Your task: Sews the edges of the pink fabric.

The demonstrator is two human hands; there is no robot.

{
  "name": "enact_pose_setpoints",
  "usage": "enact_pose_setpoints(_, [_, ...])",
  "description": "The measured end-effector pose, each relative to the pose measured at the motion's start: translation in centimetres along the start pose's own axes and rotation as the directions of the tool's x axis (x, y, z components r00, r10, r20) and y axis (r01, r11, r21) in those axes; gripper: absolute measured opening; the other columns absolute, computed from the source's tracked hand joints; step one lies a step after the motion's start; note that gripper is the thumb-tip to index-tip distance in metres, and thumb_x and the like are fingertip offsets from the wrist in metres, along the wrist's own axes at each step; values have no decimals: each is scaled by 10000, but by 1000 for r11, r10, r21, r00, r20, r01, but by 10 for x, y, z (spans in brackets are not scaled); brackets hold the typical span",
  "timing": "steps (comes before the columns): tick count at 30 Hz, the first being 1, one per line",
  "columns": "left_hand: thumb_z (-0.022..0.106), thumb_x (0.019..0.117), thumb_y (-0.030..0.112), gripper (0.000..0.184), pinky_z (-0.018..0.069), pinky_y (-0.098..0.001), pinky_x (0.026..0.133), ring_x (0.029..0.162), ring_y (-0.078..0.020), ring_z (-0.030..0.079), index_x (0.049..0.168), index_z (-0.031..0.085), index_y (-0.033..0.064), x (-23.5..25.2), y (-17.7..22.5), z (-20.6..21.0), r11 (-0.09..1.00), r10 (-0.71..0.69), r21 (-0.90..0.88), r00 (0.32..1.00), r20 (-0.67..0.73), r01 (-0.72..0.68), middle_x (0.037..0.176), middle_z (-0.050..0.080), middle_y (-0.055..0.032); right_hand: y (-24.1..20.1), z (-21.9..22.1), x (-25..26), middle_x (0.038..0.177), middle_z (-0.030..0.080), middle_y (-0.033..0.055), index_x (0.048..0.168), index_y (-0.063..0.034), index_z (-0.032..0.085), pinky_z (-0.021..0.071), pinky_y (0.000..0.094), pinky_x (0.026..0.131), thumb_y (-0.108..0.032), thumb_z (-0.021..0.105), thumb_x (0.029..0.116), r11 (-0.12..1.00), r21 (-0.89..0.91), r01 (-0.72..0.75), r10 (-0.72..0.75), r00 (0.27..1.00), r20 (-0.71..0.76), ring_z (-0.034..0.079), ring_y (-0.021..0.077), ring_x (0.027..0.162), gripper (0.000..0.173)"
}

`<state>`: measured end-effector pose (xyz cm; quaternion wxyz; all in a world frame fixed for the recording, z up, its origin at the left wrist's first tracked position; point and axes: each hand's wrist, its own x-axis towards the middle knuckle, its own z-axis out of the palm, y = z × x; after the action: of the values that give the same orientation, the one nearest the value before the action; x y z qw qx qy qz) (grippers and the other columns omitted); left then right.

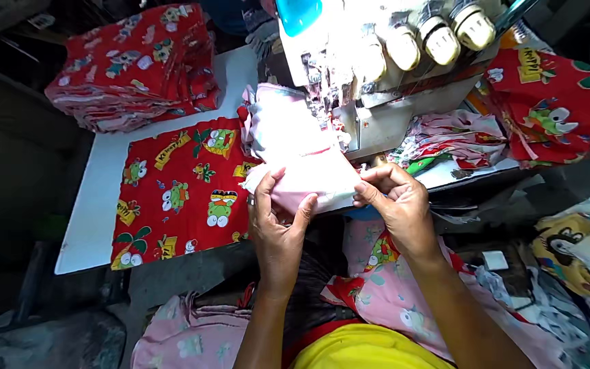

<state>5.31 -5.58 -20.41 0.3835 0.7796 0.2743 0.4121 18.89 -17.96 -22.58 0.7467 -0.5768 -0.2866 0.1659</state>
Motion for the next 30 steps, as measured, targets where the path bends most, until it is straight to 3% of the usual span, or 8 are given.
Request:
enact_pose_setpoints(4, [782, 889, 189, 623, 558, -224, 587, 760, -41, 662, 1457, 527, 204, 36, 12, -27, 985, -100, 163, 968, 231, 62, 1322, 627, -25, -4, 4, 2, 982, 714, 40, 1096, -20, 677, 628, 231, 702, -2, 695, 932, 990, -117, 82, -81, 997, 12, 711, 79, 780, 165])
enact_pose_setpoints(8, [737, 886, -5, 736, 446, -115, 447, 576, 14, 572, 1524, 447, 224, 82, 7, -44, 988, -148, 30, 902, 406, 148, 1298, 638, -10, -9, 18, 24, 982, 658, 64, 1148, -25, 735, 575, 193, 690, -57, 624, 1001, 873, -407, 271, -264, 962, 73, 657, 66, 790, 187])
enact_pose_setpoints(12, [715, 858, -65, 738, 490, -116, 531, 735, 14, 635, 1514, 445, 136, 124, -11, -32, 971, -179, -69, 886, 429, 229, 1302, 633, -25, -13, 24, 37, 1023, 622, 119, 1283, -82, 713, 513, 337, 669, 11, 572, 973, 590, -733, 339, -357, 924, 141, 626, 212, 858, 353])
enact_pose_setpoints(15, [689, 877, -74, 741, 466, -134, 511, 691, -5, 598, 1536, 435, 150, 139, -23, -27, 968, -206, -63, 910, 361, 244, 1327, 594, -60, -15, 23, 37, 1032, 607, 129, 1336, -120, 687, 502, 363, 610, -2, 571, 984, 498, -803, 328, -326, 929, 177, 628, 238, 826, 390])
enact_pose_setpoints(20, [659, 939, 4, 711, 459, -158, 529, 704, -32, 591, 1572, 354, 113, 137, -32, -21, 956, -240, -109, 938, 250, 273, 1322, 587, -96, -5, 22, 25, 968, 599, 134, 1449, -139, 602, 493, 394, 555, -76, 581, 1011, 481, -820, 311, -273, 941, 197, 618, 259, 720, 442])
enact_pose_setpoints(24, [673, 991, 197, 686, 488, -199, 581, 758, -43, 608, 1577, 335, 84, 104, -26, -31, 966, -259, 41, 949, 180, 255, 1342, 597, -122, 3, 22, 14, 975, 623, 141, 1483, -99, 551, 523, 406, 599, -134, 592, 1022, 518, -799, 307, -254, 947, 199, 630, 258, 719, 464])
enact_pose_setpoints(28, [693, 991, 304, 623, 536, -281, 513, 597, -142, 649, 1540, 424, 182, 51, -23, -49, 955, -261, 191, 949, 177, 227, 1004, 727, -112, 3, 25, 10, 1035, 684, 130, 1502, -57, 501, 578, 400, 693, -124, 588, 1028, 594, -728, 343, -242, 939, 245, 682, 236, 797, 487])
enact_pose_setpoints(30, [710, 979, 287, 529, 536, -302, 521, 578, -137, 629, 1449, 544, 111, 30, -24, -49, 946, -262, 238, 953, 154, 222, 937, 718, -102, 3, 28, 9, 1061, 703, 118, 1483, -26, 502, 593, 394, 773, -163, 599, 1032, 646, -670, 365, -222, 930, 292, 707, 230, 888, 481])
